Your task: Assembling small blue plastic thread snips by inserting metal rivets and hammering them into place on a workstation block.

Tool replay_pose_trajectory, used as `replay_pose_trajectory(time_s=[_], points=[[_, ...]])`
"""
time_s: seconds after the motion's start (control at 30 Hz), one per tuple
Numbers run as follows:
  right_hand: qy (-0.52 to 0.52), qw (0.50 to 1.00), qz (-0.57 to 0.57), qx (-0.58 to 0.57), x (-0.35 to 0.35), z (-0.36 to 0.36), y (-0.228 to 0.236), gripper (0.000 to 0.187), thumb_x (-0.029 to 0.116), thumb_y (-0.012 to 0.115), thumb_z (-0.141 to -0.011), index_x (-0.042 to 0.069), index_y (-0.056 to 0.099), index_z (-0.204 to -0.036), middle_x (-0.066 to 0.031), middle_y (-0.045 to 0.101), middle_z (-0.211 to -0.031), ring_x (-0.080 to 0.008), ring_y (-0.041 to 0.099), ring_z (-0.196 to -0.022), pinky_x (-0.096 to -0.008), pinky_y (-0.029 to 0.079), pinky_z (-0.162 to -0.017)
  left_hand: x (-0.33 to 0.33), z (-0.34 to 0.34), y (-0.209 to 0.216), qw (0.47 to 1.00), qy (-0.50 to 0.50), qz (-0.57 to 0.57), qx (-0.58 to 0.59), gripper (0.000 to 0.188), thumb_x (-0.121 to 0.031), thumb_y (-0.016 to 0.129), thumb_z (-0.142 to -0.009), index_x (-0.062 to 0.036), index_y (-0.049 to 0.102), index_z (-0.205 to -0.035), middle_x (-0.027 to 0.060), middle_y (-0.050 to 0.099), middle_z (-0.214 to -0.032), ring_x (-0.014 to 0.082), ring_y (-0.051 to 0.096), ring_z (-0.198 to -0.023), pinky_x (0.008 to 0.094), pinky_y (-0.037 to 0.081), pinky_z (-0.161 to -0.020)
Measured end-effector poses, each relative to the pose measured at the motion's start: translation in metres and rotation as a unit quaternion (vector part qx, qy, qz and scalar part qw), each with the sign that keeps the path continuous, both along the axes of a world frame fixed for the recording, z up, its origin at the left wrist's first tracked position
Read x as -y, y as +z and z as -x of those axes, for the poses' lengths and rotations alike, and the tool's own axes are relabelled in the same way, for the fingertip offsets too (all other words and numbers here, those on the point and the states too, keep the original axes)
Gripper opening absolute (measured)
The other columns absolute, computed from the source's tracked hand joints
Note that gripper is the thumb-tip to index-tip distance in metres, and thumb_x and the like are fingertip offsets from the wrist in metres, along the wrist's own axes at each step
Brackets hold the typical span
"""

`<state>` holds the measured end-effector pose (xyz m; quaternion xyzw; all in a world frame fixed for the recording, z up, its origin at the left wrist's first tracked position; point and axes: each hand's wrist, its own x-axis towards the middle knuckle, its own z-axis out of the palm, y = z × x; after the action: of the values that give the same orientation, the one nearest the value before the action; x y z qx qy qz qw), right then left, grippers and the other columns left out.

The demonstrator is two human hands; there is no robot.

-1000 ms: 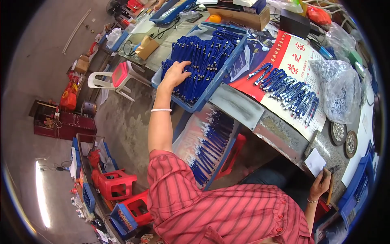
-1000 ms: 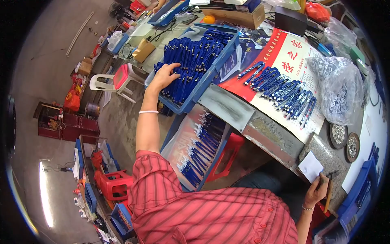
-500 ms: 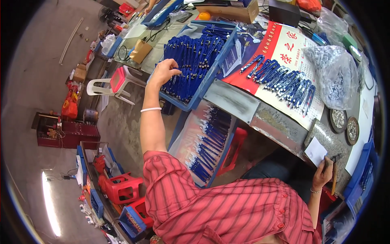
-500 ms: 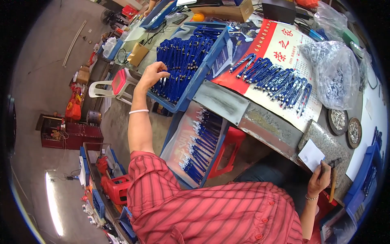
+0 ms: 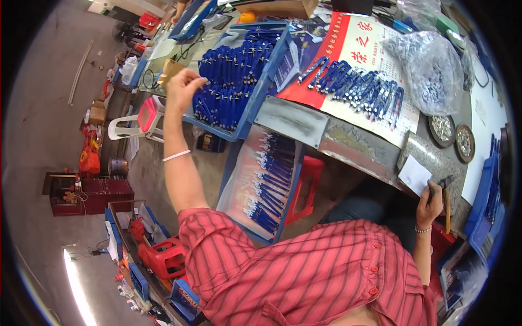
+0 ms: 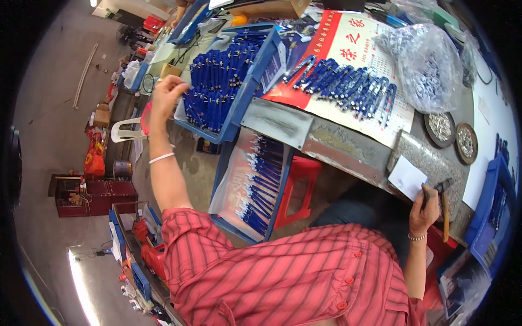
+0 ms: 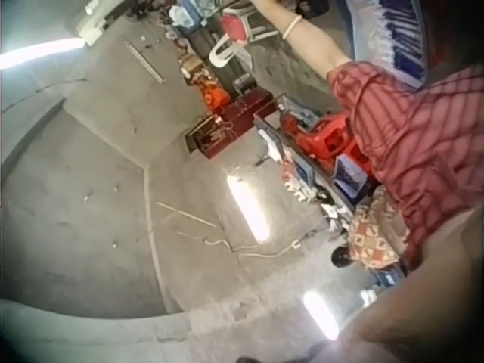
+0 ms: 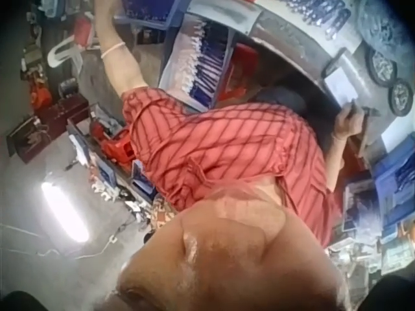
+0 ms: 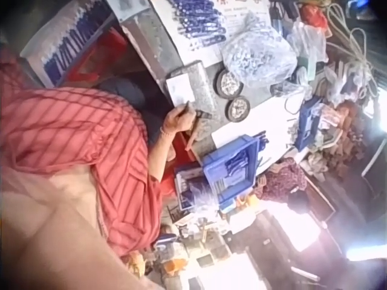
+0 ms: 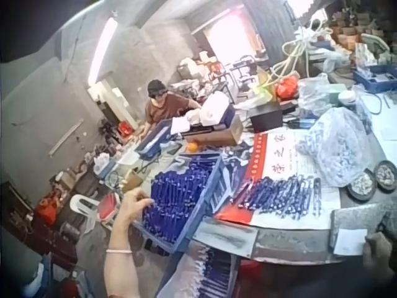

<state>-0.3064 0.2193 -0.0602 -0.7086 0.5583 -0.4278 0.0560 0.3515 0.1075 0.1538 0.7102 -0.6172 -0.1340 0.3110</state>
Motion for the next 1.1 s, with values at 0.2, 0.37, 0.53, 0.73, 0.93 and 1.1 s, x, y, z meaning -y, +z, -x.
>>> replay_pose_trajectory(time_s=[0.2, 0.37, 0.53, 0.73, 0.93, 1.1], points=[[0.037, 0.975, -0.073, 0.205, -0.026, -0.012, 0.027, 0.019, -0.003, 0.052, -0.095, -0.004, 0.058, -0.112, -0.0055, 0.060, -0.104, -0.0130, 0.058, -0.092, -0.0247, 0.047, -0.083, -0.023, 0.155, 0.045, 0.987, -0.076, 0.035, -0.134, 0.011, -0.005, 0.070, -0.086, -0.0018, 0.063, -0.093, -0.0012, 0.062, -0.082, 0.0057, 0.055, -0.073, 0.0197, 0.044, -0.068], [0.199, 0.930, -0.268, 0.151, -0.024, -0.065, 0.102, 0.039, -0.002, 0.064, -0.081, 0.002, 0.055, -0.119, -0.0044, 0.063, -0.103, -0.0067, 0.046, -0.064, -0.0224, 0.041, -0.058, -0.068, 0.304, -0.002, 0.922, -0.222, -0.055, -0.311, 0.017, 0.002, 0.076, -0.079, -0.0003, 0.063, -0.090, 0.0012, 0.065, -0.079, 0.0063, 0.060, -0.073, 0.0201, 0.049, -0.067], [0.250, 0.910, -0.269, 0.195, -0.036, -0.058, 0.096, 0.016, 0.010, 0.070, -0.083, 0.000, 0.060, -0.091, -0.0067, 0.059, -0.074, -0.0147, 0.054, -0.061, -0.0286, 0.043, -0.056, -0.084, 0.407, -0.073, 0.820, -0.303, -0.169, -0.455, 0.016, -0.004, 0.074, -0.083, 0.0006, 0.062, -0.092, 0.0026, 0.066, -0.079, 0.0065, 0.062, -0.075, 0.0214, 0.050, -0.066], [0.120, 0.845, -0.407, 0.326, -0.067, -0.022, 0.084, 0.011, 0.008, 0.066, -0.088, 0.000, 0.057, -0.089, 0.0010, 0.054, -0.067, -0.0046, 0.048, -0.058, -0.0225, 0.038, -0.052, -0.109, 0.463, -0.129, 0.723, -0.266, -0.273, -0.576, 0.035, -0.010, 0.072, -0.088, 0.0004, 0.058, -0.119, 0.0027, 0.064, -0.099, 0.0066, 0.060, -0.088, 0.0219, 0.050, -0.075], [0.123, 0.765, -0.461, 0.433, -0.073, -0.012, 0.063, 0.016, 0.002, 0.058, -0.091, 0.001, 0.050, -0.105, -0.0005, 0.058, -0.077, -0.0034, 0.054, -0.061, -0.0184, 0.044, -0.052, -0.125, 0.475, -0.156, 0.696, -0.177, -0.319, -0.618, 0.031, -0.010, 0.066, -0.092, -0.0018, 0.060, -0.122, -0.0003, 0.065, -0.099, 0.0045, 0.059, -0.082, 0.0180, 0.045, -0.067], [0.102, 0.740, -0.491, 0.448, -0.070, -0.011, 0.057, 0.014, 0.004, 0.059, -0.092, 0.001, 0.051, -0.103, -0.0004, 0.058, -0.076, -0.0035, 0.053, -0.060, -0.0191, 0.044, -0.052, -0.122, 0.476, -0.169, 0.668, -0.172, -0.380, -0.616, 0.027, -0.013, 0.068, -0.091, -0.0006, 0.061, -0.114, 0.0003, 0.067, -0.095, 0.0051, 0.059, -0.081, 0.0203, 0.046, -0.070]])
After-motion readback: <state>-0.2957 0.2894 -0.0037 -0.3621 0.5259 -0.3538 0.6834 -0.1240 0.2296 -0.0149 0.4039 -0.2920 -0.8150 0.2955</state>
